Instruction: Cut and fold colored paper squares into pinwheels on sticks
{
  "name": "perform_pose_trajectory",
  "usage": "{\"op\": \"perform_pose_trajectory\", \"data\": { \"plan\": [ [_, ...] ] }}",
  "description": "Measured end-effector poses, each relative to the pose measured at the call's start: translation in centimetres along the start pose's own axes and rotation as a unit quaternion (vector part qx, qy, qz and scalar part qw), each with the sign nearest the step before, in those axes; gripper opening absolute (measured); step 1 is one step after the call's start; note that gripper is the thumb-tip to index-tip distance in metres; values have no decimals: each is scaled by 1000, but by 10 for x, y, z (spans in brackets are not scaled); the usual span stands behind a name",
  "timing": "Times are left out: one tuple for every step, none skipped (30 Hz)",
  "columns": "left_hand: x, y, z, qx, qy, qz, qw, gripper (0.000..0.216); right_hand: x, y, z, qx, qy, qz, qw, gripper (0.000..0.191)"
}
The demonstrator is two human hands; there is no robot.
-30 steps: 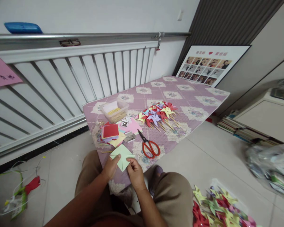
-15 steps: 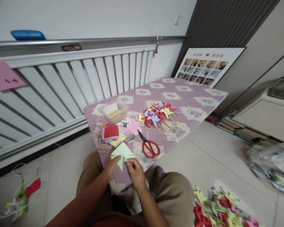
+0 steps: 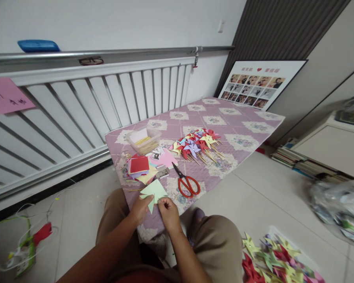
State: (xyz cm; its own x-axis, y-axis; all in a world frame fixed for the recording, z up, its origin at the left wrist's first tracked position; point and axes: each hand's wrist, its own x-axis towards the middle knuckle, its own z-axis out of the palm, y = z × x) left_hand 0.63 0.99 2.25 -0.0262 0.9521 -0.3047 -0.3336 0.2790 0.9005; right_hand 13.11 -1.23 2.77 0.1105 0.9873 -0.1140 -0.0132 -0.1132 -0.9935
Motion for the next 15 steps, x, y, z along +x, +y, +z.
{"op": "perform_pose_trajectory", "data": {
  "plan": [
    [0,-1,0,5,-1,0,1000,29,0,0,0,-3,2,0,1000,25],
    [1,-1,-1,9,-3,0,1000,29,1,1,0,-6,3,0,1000,24],
    [2,-3,-1,12,-5,0,1000,30,1,1,0,-9,5,0,1000,24],
    [3,-4,-2,14,-6,0,1000,31,1,1,0,-11,6,0,1000,23],
    [3,-5,-2,16,-7,-1,1000,32,1,1,0,-13,7,-1,1000,22],
    [4,-6,-2,20,-6,-1,1000,33,1,1,0,-15,9,-1,1000,22],
    [5,-8,-3,23,-6,-2,1000,33,1,1,0,-16,10,-2,1000,21],
    [5,-8,-3,27,-5,-1,1000,34,1,1,1,-17,12,-2,1000,21],
    [5,-9,-3,31,-5,1,999,33,1,1,1,-19,14,-2,1000,21],
    [5,-10,-3,36,-4,4,999,33,1,1,1,-21,15,-3,1000,21],
    [5,-10,-3,40,-4,7,999,32,2,1,1,-22,17,-3,1000,21],
    [5,-10,-4,44,-3,11,999,30,2,1,1,-23,18,-3,1000,21],
    [5,-10,-4,48,-3,15,999,29,2,1,1,-24,19,-4,1000,21],
    [5,-10,-4,53,-2,18,998,27,2,1,1,-25,21,-4,999,22],
    [4,-9,-4,58,-2,21,998,26,2,2,1,-25,22,-5,999,22]
  ]
}}
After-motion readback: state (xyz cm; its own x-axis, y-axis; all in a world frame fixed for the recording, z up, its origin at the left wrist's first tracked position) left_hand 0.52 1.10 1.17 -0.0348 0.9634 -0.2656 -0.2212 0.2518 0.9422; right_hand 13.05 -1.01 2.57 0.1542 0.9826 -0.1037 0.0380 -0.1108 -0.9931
